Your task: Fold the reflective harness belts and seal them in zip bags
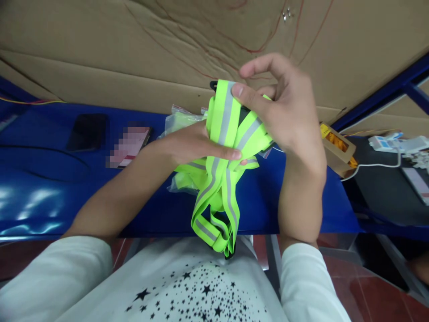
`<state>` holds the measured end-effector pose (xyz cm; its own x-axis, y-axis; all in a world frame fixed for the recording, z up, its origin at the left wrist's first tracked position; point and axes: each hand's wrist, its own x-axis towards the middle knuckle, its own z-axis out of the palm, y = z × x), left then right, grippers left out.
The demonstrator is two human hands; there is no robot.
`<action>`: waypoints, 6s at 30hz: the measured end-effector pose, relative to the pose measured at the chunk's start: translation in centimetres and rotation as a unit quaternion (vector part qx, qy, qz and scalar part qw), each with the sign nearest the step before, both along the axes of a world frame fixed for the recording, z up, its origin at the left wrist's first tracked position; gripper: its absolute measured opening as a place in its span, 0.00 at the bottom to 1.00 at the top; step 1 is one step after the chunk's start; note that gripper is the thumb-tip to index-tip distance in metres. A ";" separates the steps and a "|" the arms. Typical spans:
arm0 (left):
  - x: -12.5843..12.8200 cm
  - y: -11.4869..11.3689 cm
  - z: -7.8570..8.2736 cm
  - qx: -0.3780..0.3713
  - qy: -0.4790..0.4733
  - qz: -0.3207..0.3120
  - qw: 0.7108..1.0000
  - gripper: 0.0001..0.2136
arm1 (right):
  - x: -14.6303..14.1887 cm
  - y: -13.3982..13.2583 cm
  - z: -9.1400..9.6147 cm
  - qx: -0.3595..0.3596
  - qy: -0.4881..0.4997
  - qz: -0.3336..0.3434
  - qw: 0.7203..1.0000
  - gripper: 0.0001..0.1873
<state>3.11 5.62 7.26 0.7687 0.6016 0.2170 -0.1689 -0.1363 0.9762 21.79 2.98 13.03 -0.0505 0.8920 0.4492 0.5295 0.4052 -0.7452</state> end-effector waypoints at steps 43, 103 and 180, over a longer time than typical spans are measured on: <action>-1.1 0.2 0.7 -0.064 0.020 -0.139 0.988 0.12 | -1.0 -0.7 0.3 -0.010 -0.091 0.042 0.995 0.15; -2.9 1.0 2.2 0.055 0.053 -0.136 0.988 0.11 | -1.9 -1.7 1.2 -0.087 -0.200 0.164 0.962 0.16; -1.1 2.3 -0.4 0.153 0.006 0.077 0.985 0.19 | -0.4 -1.1 -0.2 -0.015 -0.007 0.106 0.994 0.31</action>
